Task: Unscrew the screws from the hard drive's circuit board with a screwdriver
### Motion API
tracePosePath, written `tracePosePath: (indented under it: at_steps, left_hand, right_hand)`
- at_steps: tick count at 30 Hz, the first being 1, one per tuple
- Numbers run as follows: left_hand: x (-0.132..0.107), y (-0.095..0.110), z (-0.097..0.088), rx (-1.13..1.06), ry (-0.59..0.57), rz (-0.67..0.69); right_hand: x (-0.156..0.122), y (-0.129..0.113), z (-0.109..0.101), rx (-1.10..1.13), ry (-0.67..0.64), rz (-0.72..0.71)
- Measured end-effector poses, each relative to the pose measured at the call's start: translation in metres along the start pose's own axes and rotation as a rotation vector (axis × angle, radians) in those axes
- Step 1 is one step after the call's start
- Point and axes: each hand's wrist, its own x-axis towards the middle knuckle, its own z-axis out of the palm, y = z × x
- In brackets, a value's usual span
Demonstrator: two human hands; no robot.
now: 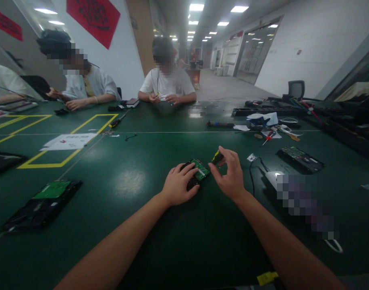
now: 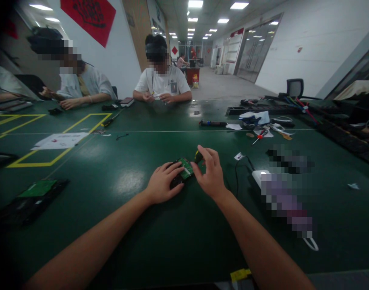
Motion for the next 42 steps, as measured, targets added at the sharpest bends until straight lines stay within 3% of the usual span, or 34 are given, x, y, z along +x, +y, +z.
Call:
tracePosePath:
  at_steps: [42]
  left_hand:
    - [0.001,0.0012,-0.0011,-0.019,-0.007,-0.008]
  right_hand:
    - [0.0009,-0.0006,0.0005,-0.042,0.025,-0.014]
